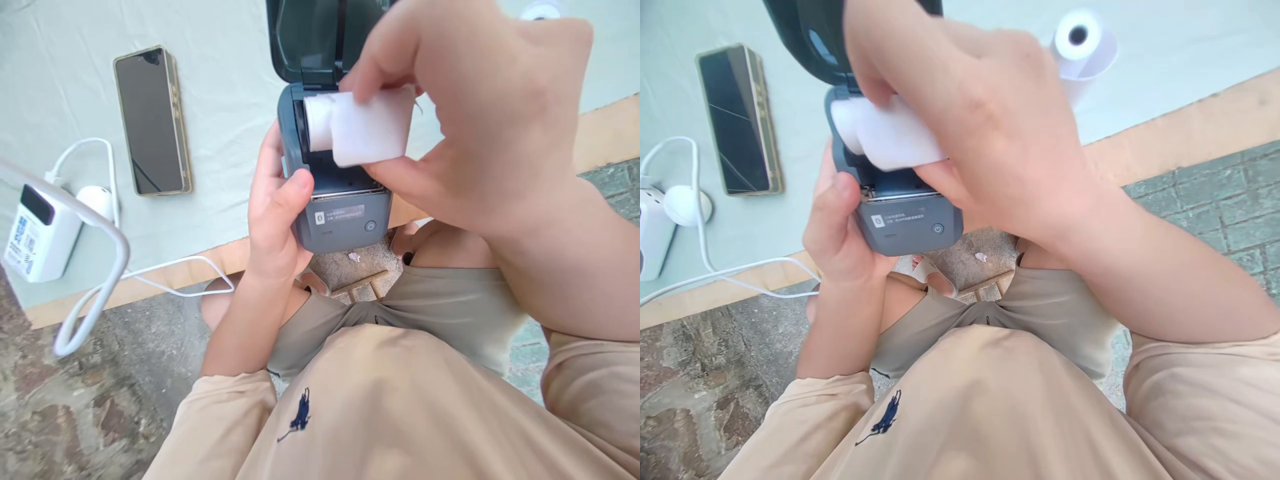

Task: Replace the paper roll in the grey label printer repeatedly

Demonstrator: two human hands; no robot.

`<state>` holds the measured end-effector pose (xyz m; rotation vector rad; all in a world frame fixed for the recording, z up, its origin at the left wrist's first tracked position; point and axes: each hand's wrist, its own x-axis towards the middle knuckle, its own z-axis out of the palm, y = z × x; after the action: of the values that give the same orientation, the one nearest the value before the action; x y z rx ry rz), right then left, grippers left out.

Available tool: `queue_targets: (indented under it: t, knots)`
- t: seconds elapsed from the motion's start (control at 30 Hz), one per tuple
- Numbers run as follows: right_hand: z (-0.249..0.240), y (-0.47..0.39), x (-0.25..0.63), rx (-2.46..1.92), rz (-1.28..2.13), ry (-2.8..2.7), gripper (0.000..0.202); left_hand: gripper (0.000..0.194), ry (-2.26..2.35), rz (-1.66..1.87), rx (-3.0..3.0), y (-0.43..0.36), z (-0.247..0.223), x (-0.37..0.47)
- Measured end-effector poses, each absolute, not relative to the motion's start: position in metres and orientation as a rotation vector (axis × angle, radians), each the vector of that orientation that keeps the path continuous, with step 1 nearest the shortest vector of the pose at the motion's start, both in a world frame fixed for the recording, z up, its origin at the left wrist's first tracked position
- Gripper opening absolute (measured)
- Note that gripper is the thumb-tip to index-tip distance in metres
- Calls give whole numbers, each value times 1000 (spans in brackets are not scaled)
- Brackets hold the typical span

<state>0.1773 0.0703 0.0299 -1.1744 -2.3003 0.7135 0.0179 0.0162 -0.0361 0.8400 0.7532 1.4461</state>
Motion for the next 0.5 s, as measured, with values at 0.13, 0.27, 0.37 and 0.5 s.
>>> queue_targets:
  t: [0.13, 0.27, 0.37, 0.5]
  knots:
    - [25, 72, 185, -985, 157, -2503, 27, 32, 726, 1446, 891, 18, -40, 18]
    - [15, 64, 188, -808, 10, -2362, 25, 37, 719, 1477, 935, 17, -36, 19]
    - [8, 54, 185, -663, 77, -2372, 18, 36, 805, 1406, 949, 14, -29, 17]
    - [10, 53, 186, -695, 344, -2325, 32, 49, 810, 1438, 1001, 15, -40, 13]
